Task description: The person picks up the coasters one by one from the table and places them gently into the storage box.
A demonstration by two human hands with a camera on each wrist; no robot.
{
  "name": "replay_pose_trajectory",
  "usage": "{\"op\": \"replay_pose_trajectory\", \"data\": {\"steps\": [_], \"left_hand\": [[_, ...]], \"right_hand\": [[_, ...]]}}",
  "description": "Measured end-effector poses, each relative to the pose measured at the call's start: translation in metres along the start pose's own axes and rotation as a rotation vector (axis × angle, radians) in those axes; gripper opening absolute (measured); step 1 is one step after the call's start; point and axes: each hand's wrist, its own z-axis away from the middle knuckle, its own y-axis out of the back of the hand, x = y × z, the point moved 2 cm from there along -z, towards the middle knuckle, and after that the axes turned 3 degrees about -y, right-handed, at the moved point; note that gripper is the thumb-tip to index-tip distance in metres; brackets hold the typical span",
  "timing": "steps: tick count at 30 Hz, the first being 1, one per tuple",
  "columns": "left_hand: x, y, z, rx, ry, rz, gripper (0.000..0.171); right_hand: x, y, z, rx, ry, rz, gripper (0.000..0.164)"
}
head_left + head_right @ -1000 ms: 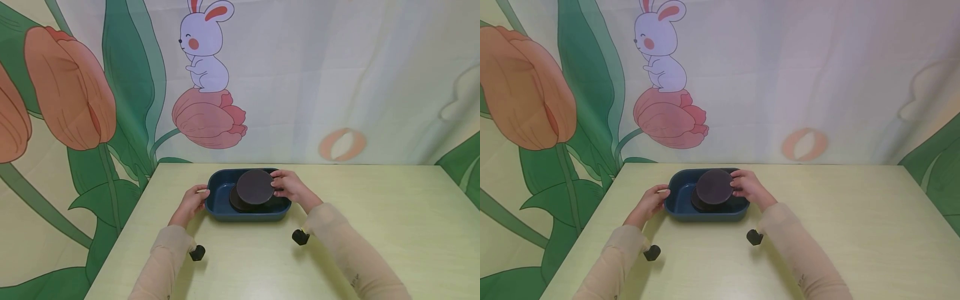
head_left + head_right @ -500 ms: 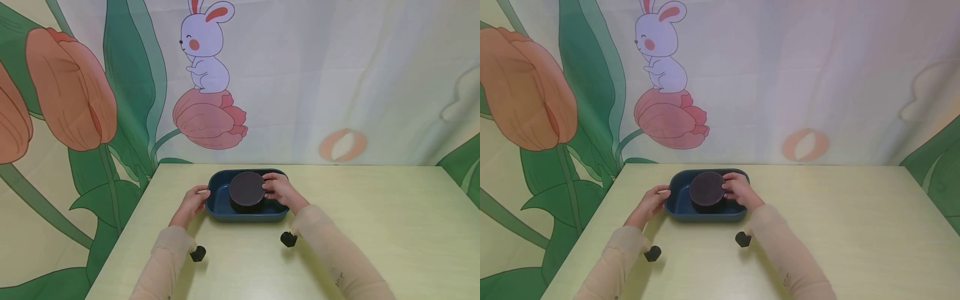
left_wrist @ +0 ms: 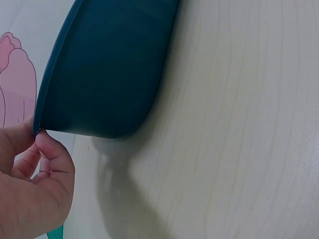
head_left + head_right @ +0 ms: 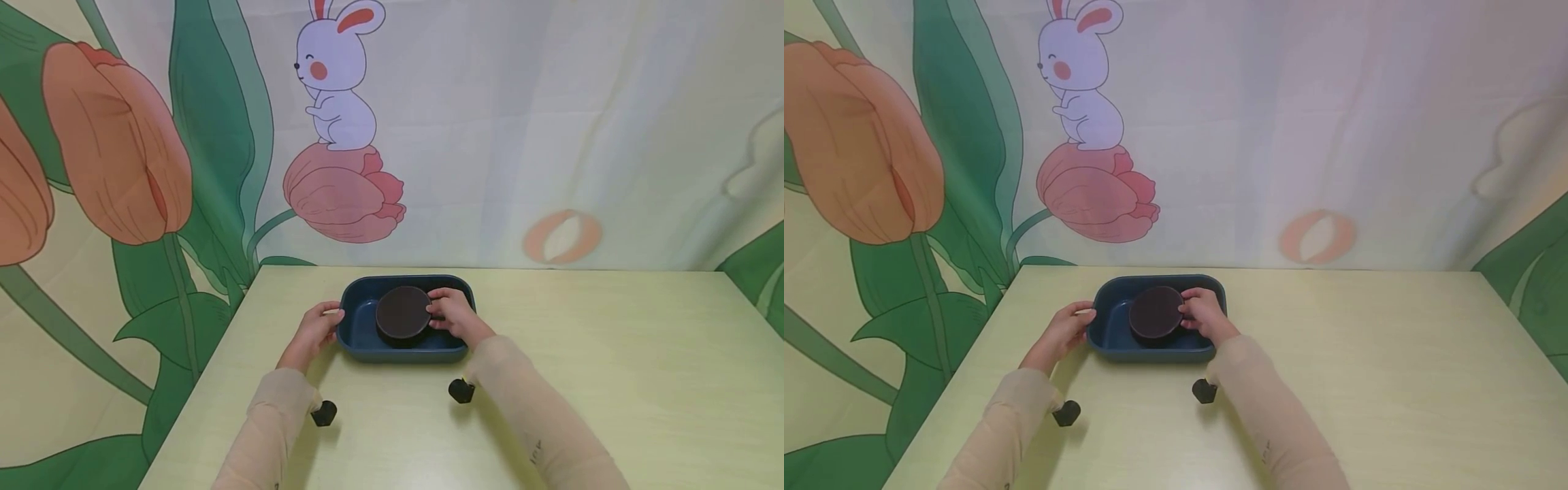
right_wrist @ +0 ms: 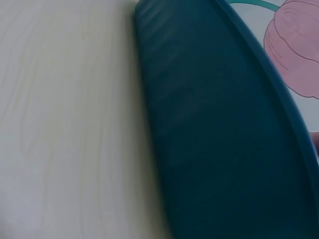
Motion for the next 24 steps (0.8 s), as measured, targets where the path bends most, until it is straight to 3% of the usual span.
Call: {"op": "replay_pose_trajectory", "data": {"steps": [8,24], "left_hand": [[0.0,0.001,-0.001,-0.005,0.005,0.0,0.034],[0.0,0.001,-0.001,0.003,0.004,-0.003,0.033]], "right_hand": [[0.004,-0.001,-0.005,0.092,-0.037,0.102,0.031],[-0.005,-0.005,0.006,0.132,0.015,0.241,0.029]]}}
